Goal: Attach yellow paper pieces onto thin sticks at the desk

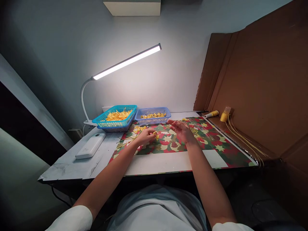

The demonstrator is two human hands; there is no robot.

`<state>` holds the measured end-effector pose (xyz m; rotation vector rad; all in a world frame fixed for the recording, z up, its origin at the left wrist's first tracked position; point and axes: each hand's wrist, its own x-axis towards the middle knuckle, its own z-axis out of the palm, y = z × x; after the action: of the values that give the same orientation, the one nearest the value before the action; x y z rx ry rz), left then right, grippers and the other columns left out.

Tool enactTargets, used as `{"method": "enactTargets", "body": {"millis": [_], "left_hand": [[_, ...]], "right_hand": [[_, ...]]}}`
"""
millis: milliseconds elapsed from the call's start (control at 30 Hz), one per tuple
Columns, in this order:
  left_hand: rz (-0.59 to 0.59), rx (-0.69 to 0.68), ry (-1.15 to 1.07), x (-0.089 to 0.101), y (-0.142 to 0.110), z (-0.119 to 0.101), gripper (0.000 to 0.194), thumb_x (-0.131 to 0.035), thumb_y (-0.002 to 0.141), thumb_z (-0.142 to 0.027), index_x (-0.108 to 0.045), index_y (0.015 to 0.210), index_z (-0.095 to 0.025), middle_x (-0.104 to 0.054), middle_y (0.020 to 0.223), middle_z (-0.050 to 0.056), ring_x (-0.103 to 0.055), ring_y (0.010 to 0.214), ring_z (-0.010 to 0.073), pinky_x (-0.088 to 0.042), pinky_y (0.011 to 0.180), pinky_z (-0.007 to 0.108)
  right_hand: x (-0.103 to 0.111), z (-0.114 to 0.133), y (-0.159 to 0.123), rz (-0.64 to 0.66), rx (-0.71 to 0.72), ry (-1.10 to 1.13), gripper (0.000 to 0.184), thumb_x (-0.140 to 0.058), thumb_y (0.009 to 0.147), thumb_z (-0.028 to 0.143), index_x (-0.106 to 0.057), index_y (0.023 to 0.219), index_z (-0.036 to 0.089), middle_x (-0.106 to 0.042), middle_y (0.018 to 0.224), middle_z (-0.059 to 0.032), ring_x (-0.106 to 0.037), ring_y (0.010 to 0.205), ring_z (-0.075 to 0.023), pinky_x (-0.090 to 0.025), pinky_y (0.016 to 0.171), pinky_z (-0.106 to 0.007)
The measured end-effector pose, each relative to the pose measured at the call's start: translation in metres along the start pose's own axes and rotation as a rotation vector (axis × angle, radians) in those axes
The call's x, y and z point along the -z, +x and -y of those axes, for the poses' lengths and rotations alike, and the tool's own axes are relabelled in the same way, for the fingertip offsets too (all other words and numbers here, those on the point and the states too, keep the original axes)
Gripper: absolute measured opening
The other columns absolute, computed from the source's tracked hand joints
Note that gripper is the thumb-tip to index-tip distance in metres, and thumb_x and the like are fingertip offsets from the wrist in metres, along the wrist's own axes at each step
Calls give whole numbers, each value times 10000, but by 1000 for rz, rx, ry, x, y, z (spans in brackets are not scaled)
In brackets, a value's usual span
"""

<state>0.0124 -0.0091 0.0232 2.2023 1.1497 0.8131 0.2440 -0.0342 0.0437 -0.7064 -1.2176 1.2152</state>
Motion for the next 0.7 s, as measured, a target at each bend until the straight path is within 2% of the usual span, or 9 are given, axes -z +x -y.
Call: {"method": "enactTargets", "body": {"millis": [133, 300, 367, 467, 567, 700], "left_hand": [[65, 103, -76, -3, -2, 1, 166, -492, 705, -299, -563, 657, -157, -510, 629, -22, -455, 576, 112, -350, 535, 221], [73, 124, -56, -4, -2, 2, 184, -491, 710, -317, -546, 637, -158, -475, 607, -32, -422, 559, 101, -317, 519, 217], [73, 134, -65, -4, -1, 2, 187, -495, 712, -323, -543, 639, -157, -463, 603, -33, -411, 551, 98, -307, 510, 217], [82, 145, -91, -5, -1, 2, 197, -502, 714, -337, -516, 626, -161, -423, 579, -40, -383, 526, 91, -289, 493, 217], [107, 153, -129, -7, -1, 4, 210, -506, 719, -351, -481, 615, -170, -372, 550, -50, -344, 495, 84, -259, 472, 220], [123, 151, -166, -10, 0, 6, 200, -497, 715, -334, -451, 601, -176, -345, 540, -51, -314, 486, 82, -229, 467, 228]], "right_hand": [[-9, -3, 0, -40, -43, 45, 302, -681, 676, 513, -674, 754, 221, -715, 1038, -68, -599, 1116, -255, -476, 899, -379], [-10, -4, 4, -42, -17, 8, 487, -534, 744, 657, -694, 895, 222, -671, 1167, -77, -591, 1137, -247, -494, 894, -355], [-7, -6, 6, -73, 13, 95, 404, -593, 740, 596, -694, 890, 235, -685, 1135, -54, -610, 1103, -219, -503, 891, -330], [-2, -13, 12, -181, 3, 206, 217, -747, 676, 362, -683, 848, 247, -726, 936, -10, -669, 936, -155, -529, 848, -270], [0, -19, 17, -278, -19, 289, 226, -769, 662, 227, -658, 857, 253, -714, 798, 22, -681, 760, -114, -566, 741, -233], [0, -17, 18, -343, -66, 416, 199, -728, 701, 128, -638, 834, 245, -710, 769, 42, -657, 645, -74, -570, 614, -172]]}}
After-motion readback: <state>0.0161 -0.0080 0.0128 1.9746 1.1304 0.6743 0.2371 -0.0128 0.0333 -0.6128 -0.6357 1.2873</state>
